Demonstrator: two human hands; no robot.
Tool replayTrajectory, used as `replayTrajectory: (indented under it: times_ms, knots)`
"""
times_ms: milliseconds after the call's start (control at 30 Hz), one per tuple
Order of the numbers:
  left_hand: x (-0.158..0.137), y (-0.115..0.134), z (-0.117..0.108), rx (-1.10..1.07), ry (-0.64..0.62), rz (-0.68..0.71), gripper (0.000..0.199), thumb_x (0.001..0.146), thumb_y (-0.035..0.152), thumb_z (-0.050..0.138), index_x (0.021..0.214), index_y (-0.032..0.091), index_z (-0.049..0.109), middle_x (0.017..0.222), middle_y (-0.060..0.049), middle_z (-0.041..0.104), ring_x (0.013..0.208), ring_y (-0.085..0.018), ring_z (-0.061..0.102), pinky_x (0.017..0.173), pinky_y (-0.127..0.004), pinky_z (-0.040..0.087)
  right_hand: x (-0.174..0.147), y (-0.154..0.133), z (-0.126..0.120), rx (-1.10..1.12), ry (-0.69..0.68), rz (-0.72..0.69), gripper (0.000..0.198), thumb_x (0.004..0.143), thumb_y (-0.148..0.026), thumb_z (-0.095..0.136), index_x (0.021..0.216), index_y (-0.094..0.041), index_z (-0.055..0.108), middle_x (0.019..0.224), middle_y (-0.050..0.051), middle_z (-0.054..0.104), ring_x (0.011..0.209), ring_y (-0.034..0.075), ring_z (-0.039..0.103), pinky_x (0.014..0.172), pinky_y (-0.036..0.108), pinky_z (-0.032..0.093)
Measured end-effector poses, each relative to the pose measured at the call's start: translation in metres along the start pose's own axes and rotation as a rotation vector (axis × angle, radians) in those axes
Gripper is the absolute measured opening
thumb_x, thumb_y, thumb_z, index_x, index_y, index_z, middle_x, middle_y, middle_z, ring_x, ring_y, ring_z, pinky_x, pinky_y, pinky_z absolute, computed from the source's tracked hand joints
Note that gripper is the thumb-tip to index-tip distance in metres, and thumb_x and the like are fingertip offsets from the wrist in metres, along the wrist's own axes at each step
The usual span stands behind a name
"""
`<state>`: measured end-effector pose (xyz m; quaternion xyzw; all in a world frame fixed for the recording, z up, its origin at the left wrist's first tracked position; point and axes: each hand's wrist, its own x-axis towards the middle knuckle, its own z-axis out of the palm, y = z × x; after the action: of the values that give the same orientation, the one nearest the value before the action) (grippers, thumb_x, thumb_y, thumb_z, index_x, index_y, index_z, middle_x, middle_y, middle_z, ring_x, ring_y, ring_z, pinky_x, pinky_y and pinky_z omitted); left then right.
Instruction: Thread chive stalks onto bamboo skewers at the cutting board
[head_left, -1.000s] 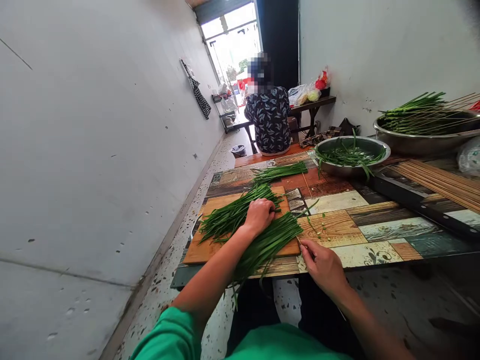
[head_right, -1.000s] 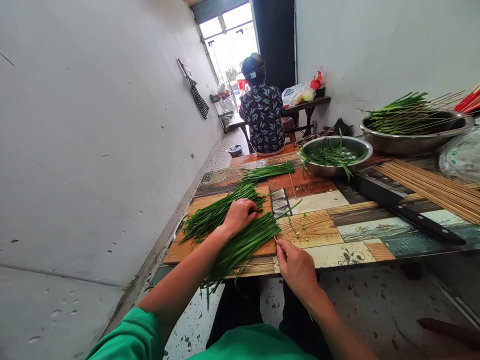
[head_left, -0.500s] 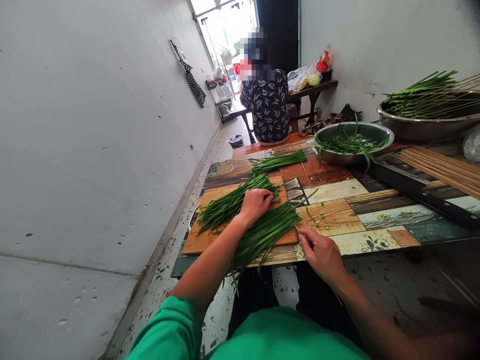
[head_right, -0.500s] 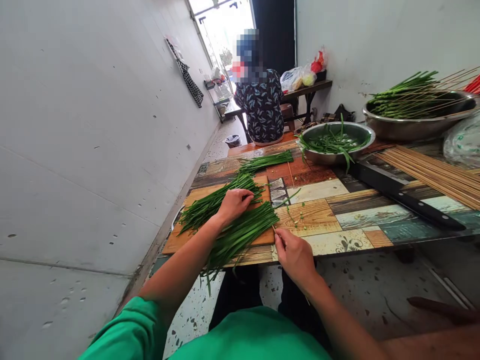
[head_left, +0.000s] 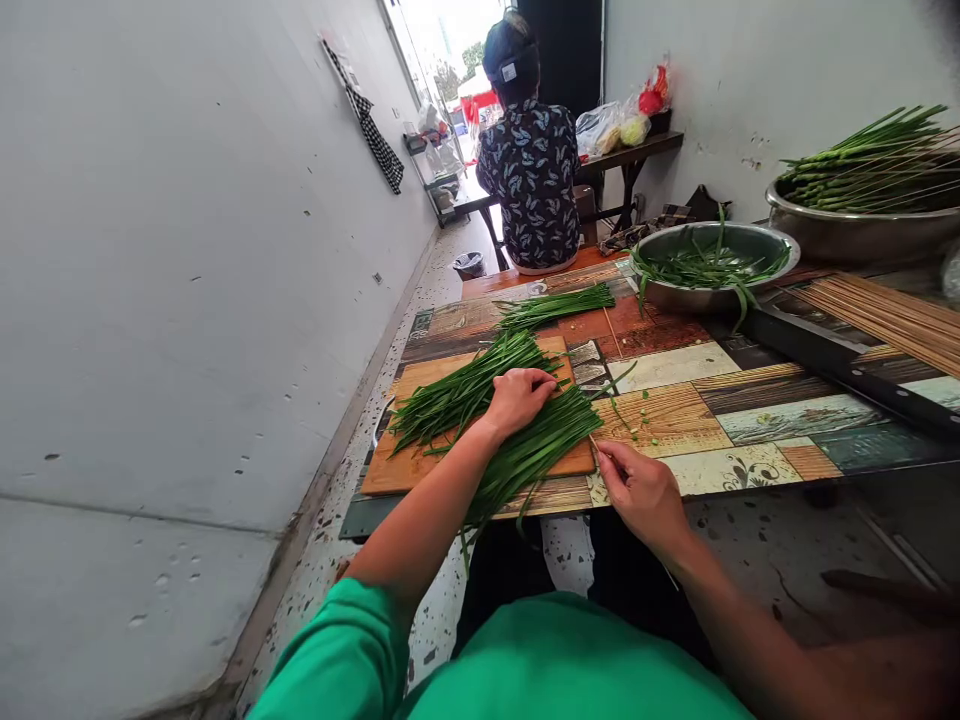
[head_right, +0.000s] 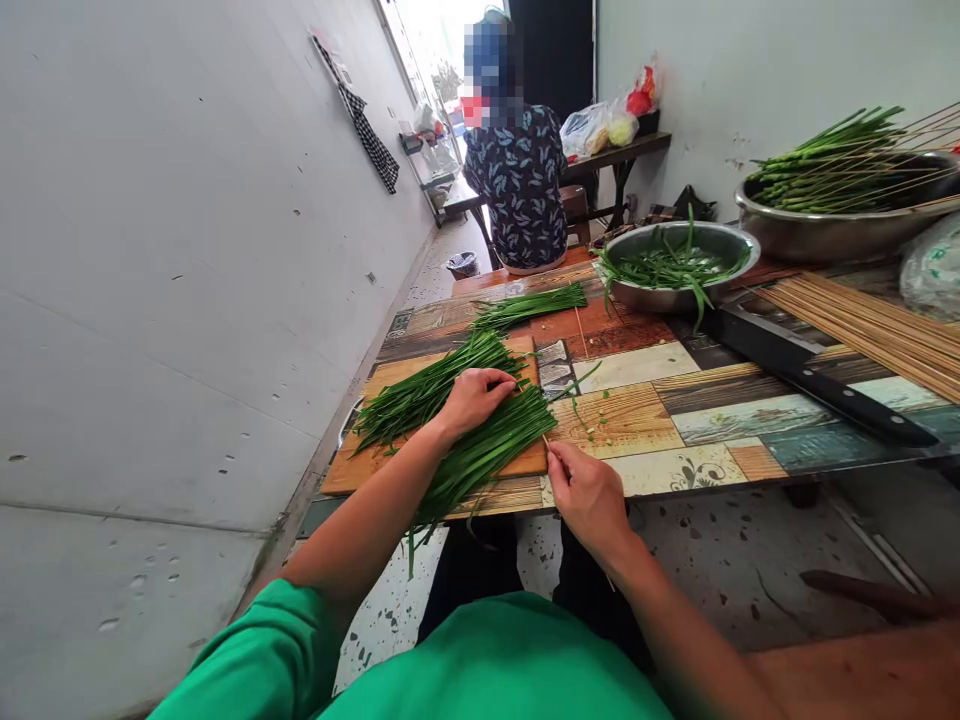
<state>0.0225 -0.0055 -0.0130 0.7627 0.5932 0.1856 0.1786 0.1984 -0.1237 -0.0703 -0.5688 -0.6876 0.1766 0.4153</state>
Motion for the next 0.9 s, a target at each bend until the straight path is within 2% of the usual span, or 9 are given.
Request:
replayTrajectory:
  times_ms: [233,500,900]
  knots:
    - [-0.0030,0.0020,-0.0013,-0.016,-0.003,0.017,0.022,0.081,0.032,0.060,0.094,0.020,0.073,0.090,-0.001,0.073,0.085,-0.015,0.063,0.081,-0.027,0.043,0.0006,0.0003,0.0000,-0.010,0.006,-0.011,0.027,0.087,-0.028,0.045,0.095,-0.019,0.069,0.086,0.004,0.074,0.072,0.017,0.069,0.063,0.025,0.050]
    - [-0.0012,0.0018,0.0006,-0.068,0.022,-0.073,0.020,0.080,0.027,0.059,0.093,0.020,0.073,0.087,-0.001,0.074,0.082,-0.015,0.063,0.084,-0.028,0.043,-0.0002,0.0008,-0.0003,0.032,0.008,-0.033,0.026,0.088,-0.028,0.045,0.095,-0.020,0.069,0.090,0.005,0.074,0.076,0.017,0.069,0.068,0.025,0.052]
    - [-0.0025,-0.0046,0.0019,-0.142,0.006,-0.001,0.021,0.081,0.025,0.060,0.097,0.021,0.073,0.094,0.000,0.074,0.089,-0.015,0.065,0.085,-0.024,0.046,-0.0008,0.0014,0.0007,0.043,0.010,-0.006,0.026,0.088,-0.028,0.046,0.095,-0.021,0.069,0.087,0.004,0.074,0.072,0.017,0.069,0.063,0.024,0.051]
